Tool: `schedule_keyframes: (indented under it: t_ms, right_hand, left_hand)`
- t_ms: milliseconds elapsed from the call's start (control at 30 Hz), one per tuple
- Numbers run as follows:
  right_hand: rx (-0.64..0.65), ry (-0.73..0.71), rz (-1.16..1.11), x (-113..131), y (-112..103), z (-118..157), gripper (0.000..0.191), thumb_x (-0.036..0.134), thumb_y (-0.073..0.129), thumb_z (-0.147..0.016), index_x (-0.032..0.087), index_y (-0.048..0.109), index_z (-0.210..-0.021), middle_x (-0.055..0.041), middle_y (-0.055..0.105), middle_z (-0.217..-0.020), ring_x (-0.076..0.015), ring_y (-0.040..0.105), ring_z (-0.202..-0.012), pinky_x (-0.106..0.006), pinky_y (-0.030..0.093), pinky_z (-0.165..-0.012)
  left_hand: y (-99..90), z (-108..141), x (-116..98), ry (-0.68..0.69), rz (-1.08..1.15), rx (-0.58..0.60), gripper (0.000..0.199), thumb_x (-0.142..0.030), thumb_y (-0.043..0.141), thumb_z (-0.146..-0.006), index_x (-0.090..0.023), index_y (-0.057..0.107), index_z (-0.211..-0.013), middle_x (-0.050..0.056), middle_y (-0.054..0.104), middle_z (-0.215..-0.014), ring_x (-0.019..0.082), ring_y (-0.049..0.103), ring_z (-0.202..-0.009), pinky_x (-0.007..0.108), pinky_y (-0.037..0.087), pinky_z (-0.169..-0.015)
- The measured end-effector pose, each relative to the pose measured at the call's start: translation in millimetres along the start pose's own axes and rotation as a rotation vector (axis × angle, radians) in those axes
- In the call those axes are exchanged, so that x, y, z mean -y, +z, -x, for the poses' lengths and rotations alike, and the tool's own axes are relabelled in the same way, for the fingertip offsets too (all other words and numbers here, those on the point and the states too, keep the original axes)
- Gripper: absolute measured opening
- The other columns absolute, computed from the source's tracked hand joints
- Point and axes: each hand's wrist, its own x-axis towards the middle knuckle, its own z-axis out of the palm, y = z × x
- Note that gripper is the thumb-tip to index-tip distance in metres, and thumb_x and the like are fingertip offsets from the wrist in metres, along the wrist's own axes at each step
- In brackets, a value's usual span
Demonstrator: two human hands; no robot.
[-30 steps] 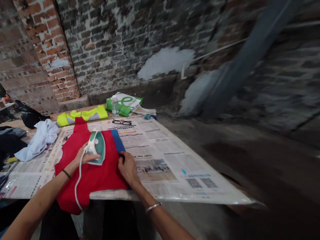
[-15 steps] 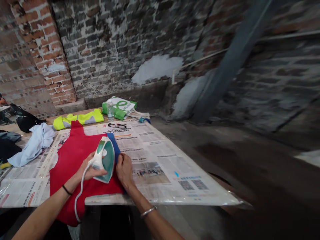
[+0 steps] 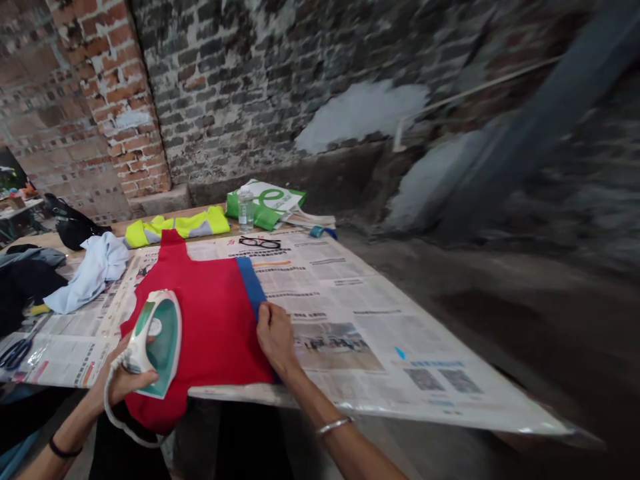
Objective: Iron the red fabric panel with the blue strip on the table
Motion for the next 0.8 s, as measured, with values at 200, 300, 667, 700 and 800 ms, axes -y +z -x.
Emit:
schedule_keyframes:
  t_ms: [200, 300, 667, 700, 800]
  right_hand:
    - [0.005, -0.009, 0.039, 1.2, -0.2, 1.2, 0.049, 0.054, 0.033, -0.092, 0.019, 0.067, -0.088, -0.0182, 0.072, -0.091, -0.0298, 0.064, -0.087, -0.044, 0.050, -0.085]
    - [0.015, -0.005, 0.042, 0.9, -0.4, 0.8, 0.051, 0.055, 0.032, -0.092, 0.019, 0.067, -0.088, -0.0189, 0.073, -0.092, -0.0305, 0.064, -0.088, -0.045, 0.050, -0.086]
    - [0.042, -0.002, 0.021, 4.1, -1.9, 0.3, 0.049, 0.053, 0.033, -0.093, 0.018, 0.067, -0.086, -0.0199, 0.072, -0.089, -0.0314, 0.064, -0.086, -0.045, 0.050, -0.086]
    - [0.036, -0.004, 0.019, 3.9, -1.4, 0.2, 0.049, 0.052, 0.033, -0.093, 0.017, 0.068, -0.087, -0.0202, 0.073, -0.090, -0.0316, 0.065, -0.087, -0.045, 0.050, -0.086]
    - [0.023, -0.016, 0.031, 2.8, 0.3, -0.3, 0.050, 0.053, 0.033, -0.092, 0.018, 0.069, -0.088, -0.0194, 0.073, -0.092, -0.0311, 0.065, -0.089, -0.045, 0.050, -0.088]
  left_hand:
    - [-29.2, -65.4, 21.9, -0.038, 0.052, -0.109, 0.065, -0.051, 0.089, -0.056, -0.018, 0.073, -0.110, 0.008, 0.075, -0.106, 0.029, 0.070, -0.096, 0.040, 0.059, -0.087]
    - [-25.5, -117.3, 22.5, -0.058, 0.066, -0.129, 0.067, -0.052, 0.090, -0.053, -0.017, 0.073, -0.107, 0.004, 0.073, -0.086, 0.024, 0.069, -0.079, 0.040, 0.059, -0.080]
    - [-14.8, -101.8, 20.8, -0.070, 0.005, -0.164, 0.067, -0.048, 0.087, -0.060, -0.015, 0.070, -0.117, 0.009, 0.073, -0.101, 0.026, 0.069, -0.088, 0.044, 0.058, -0.087]
    - [-17.5, -84.7, 21.0, -0.066, -0.004, -0.152, 0.066, -0.048, 0.086, -0.061, -0.016, 0.071, -0.117, 0.010, 0.073, -0.108, 0.027, 0.070, -0.092, 0.044, 0.057, -0.089]
    - [-23.7, -34.2, 19.5, -0.030, -0.041, -0.105, 0.064, -0.049, 0.083, -0.066, -0.019, 0.071, -0.121, 0.011, 0.069, -0.124, 0.030, 0.068, -0.108, 0.045, 0.055, -0.098]
